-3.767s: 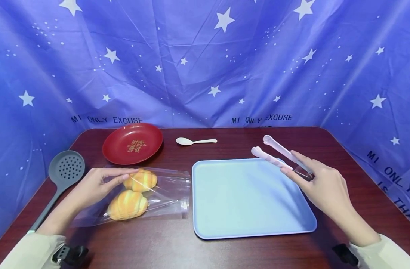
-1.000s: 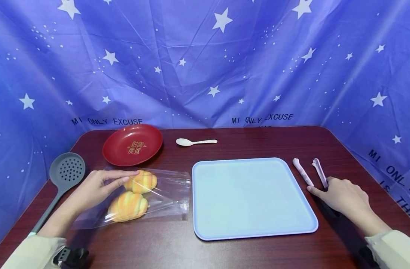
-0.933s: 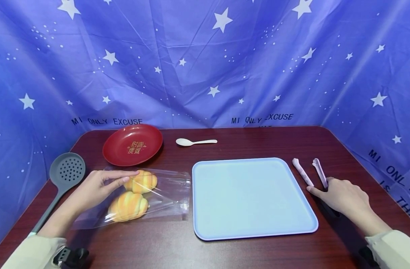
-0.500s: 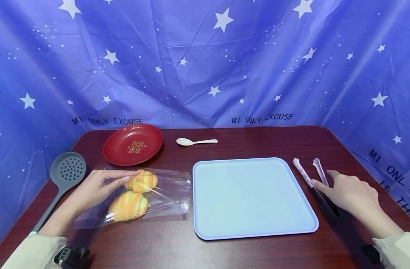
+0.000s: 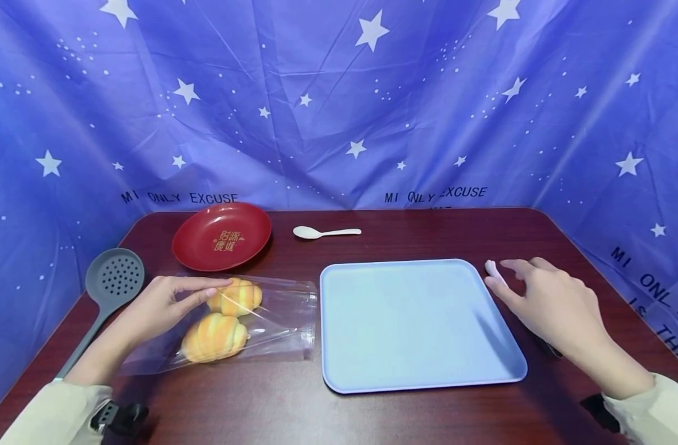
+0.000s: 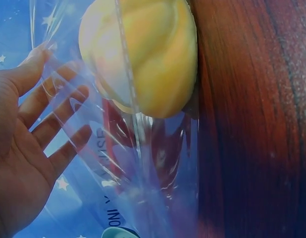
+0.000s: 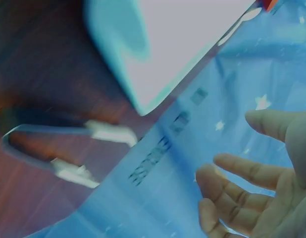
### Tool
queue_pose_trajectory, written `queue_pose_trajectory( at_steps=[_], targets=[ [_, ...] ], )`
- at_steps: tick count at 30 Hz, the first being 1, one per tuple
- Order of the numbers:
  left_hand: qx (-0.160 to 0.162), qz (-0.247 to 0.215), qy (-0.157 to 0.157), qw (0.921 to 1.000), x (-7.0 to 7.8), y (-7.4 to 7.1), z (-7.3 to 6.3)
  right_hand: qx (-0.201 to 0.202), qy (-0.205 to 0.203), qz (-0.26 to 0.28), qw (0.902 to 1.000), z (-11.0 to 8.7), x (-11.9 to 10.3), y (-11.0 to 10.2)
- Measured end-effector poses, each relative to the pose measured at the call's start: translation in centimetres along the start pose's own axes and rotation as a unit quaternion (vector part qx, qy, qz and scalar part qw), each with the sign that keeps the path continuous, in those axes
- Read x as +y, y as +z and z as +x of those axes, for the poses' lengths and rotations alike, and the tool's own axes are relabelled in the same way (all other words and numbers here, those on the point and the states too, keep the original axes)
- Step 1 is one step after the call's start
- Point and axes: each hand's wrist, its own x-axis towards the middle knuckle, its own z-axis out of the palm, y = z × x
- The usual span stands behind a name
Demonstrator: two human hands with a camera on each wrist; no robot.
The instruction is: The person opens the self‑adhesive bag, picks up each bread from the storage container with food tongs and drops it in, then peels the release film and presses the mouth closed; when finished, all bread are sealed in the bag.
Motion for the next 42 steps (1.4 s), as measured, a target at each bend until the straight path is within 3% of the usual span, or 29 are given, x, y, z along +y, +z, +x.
queue_pose_trajectory(
  at_steps=[6, 18, 24, 34, 42],
  targets=[
    [-0.007, 0.005, -0.007, 0.9999, 0.1, -0.1, 0.2, 0.067, -0.076, 0.023, 0.9946, 0.4, -3.9, 0.2],
    [-0.011, 0.000, 0.000, 0.9999, 0.2, 0.0, 0.4, 0.070, -0.165, 0.088, 0.9798, 1.0, -10.3, 0.9],
    [-0.013, -0.007, 0.007, 0.9999, 0.1, 0.0, 0.5, 0.073, -0.213, 0.130, 0.9656, 1.3, -12.3, 1.8],
    [-0.018, -0.021, 0.004, 0.9996, 0.1, -0.1, 0.6, -0.021, -0.217, 0.192, 0.9569, 0.9, -15.6, 3.0],
    [-0.008, -0.002, 0.011, 0.9999, 0.1, 0.0, 0.6, -0.090, -0.234, 0.242, 0.9372, 0.6, -17.7, 4.2]
  ],
)
